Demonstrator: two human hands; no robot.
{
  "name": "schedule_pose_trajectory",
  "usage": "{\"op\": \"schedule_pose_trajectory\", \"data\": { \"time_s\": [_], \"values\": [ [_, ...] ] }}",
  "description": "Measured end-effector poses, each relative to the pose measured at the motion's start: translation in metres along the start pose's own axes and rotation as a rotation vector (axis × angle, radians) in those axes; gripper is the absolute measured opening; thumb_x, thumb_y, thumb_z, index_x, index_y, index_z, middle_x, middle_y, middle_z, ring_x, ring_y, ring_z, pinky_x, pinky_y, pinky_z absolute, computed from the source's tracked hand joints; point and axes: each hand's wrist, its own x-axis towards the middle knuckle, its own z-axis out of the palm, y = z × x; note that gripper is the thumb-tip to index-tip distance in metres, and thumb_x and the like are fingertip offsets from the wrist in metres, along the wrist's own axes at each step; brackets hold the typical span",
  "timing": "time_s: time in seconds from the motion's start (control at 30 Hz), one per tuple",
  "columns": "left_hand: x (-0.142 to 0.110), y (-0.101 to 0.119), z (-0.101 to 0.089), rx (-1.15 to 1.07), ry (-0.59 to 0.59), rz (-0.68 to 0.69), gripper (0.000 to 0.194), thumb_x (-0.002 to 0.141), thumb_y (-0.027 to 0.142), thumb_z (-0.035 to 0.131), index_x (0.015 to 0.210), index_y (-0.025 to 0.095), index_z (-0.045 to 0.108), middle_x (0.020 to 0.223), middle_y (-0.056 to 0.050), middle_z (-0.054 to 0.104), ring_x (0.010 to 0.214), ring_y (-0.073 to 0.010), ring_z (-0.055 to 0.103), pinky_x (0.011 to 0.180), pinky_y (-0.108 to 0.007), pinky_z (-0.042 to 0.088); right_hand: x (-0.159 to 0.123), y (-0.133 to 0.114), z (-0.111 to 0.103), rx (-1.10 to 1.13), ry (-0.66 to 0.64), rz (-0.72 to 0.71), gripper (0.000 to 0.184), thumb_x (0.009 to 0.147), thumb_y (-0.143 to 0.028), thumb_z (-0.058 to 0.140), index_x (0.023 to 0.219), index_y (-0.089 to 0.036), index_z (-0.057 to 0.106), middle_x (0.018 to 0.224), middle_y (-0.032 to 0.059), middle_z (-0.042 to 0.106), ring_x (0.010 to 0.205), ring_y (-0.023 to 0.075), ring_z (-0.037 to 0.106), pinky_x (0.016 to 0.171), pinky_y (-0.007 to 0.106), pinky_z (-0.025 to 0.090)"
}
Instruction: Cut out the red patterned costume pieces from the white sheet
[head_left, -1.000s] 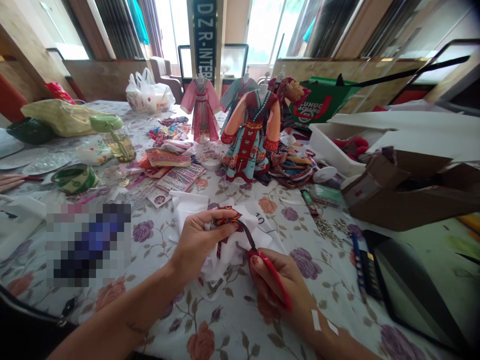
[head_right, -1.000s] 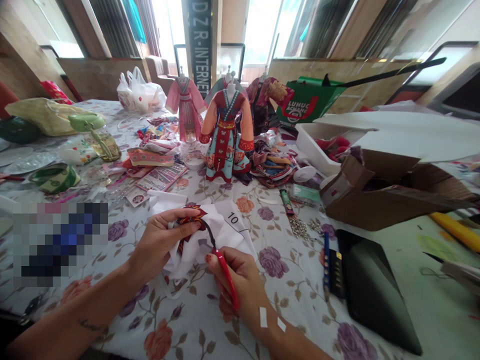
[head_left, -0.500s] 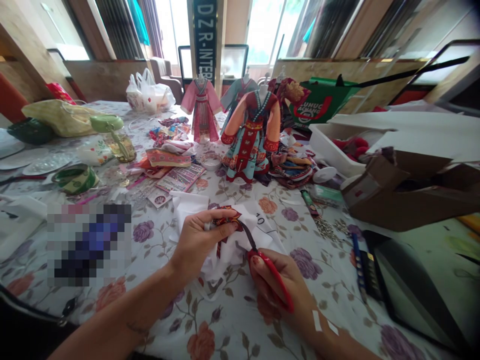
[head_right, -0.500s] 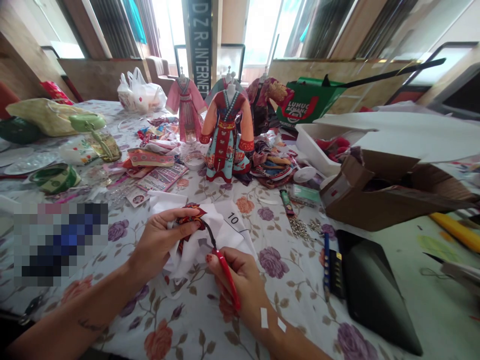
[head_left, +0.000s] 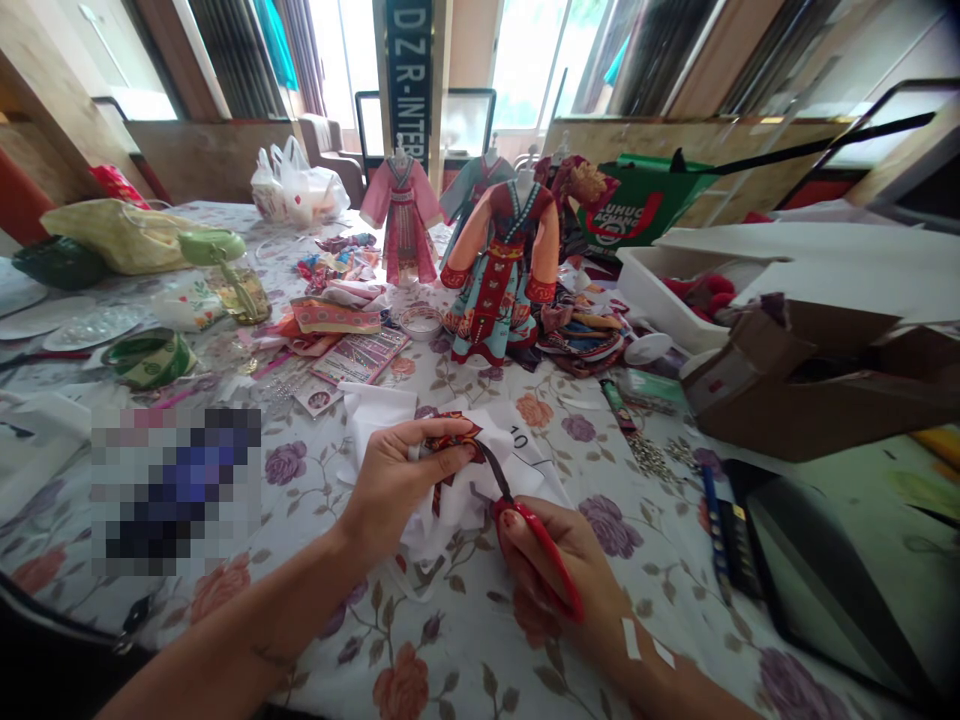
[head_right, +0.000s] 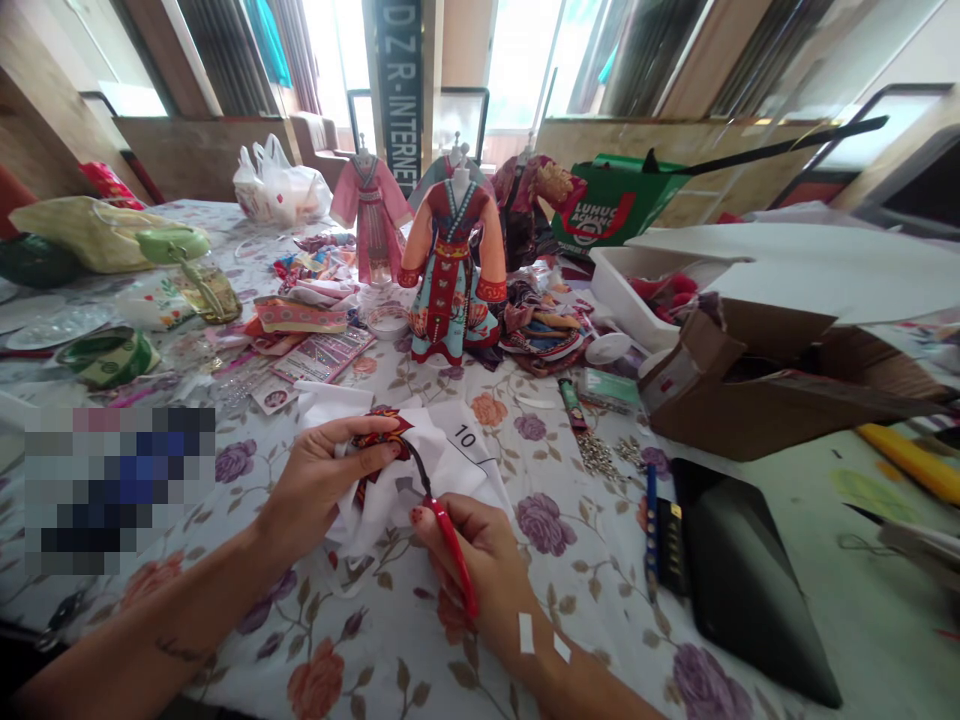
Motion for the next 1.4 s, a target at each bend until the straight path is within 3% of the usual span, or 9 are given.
{"op": "schedule_pose_trajectory", "data": {
  "time_s": [0.9, 1.1, 1.23, 1.3, 1.4],
  "values": [
    [0.001, -0.003, -0.001, 0.081, 0.001, 0.064, 0.019, 0.065, 0.019, 0.079, 0.084, 0.021, 0.078, 0.087, -0.002, 0.075, 0.075, -0.0123, 0.065, 0.07, -0.02, 0.05, 0.003, 0.0, 0.001, -0.028, 0.029, -0.012, 0.052, 0.067, -0.066, 0.067, 0.06, -0.021, 0.041, 0.033, -0.0118, 0.035, 0.021, 0.0048, 0.03, 0.022, 0.018, 0.032],
    [0.004, 0.003, -0.003, -0.041, 0.043, 0.041, 0.026, 0.066, 0.02, 0.078, 0.092, 0.019, 0.076, 0.085, -0.004, 0.075, 0.072, -0.0129, 0.067, 0.063, -0.02, 0.05, -0.001, -0.007, 0.005, 0.016, 0.046, -0.004, 0.05, 0.072, -0.064, 0.062, 0.06, -0.021, 0.04, 0.037, -0.0119, 0.033, 0.022, 0.0046, 0.026, 0.024, 0.02, 0.031],
    [0.01, 0.007, -0.007, -0.138, -0.023, 0.024, 0.038, 0.071, 0.018, 0.073, 0.108, 0.02, 0.07, 0.082, -0.003, 0.075, 0.062, -0.0108, 0.065, 0.058, -0.019, 0.05, 0.002, -0.012, -0.003, -0.103, 0.107, -0.168, 0.05, 0.07, -0.062, 0.066, 0.055, -0.02, 0.042, 0.038, -0.0076, 0.039, 0.028, 0.0057, 0.032, 0.029, 0.02, 0.026],
    [0.013, 0.009, -0.01, -0.207, -0.107, 0.002, 0.043, 0.072, 0.016, 0.07, 0.114, 0.021, 0.067, 0.09, -0.004, 0.076, 0.068, -0.0125, 0.067, 0.063, -0.021, 0.052, 0.004, -0.014, -0.009, -0.167, 0.173, -0.303, 0.05, 0.073, -0.059, 0.065, 0.053, -0.019, 0.044, 0.04, -0.0045, 0.043, 0.035, 0.0067, 0.035, 0.034, 0.02, 0.025],
    [0.016, 0.011, -0.013, -0.275, -0.184, -0.024, 0.042, 0.074, 0.015, 0.067, 0.115, 0.021, 0.066, 0.102, -0.006, 0.074, 0.078, -0.0145, 0.069, 0.069, -0.022, 0.053, 0.004, -0.019, -0.015, -0.15, 0.223, -0.349, 0.043, 0.076, -0.053, 0.065, 0.057, -0.019, 0.048, 0.047, -0.0032, 0.049, 0.039, 0.0085, 0.04, 0.038, 0.021, 0.027]
  ]
}}
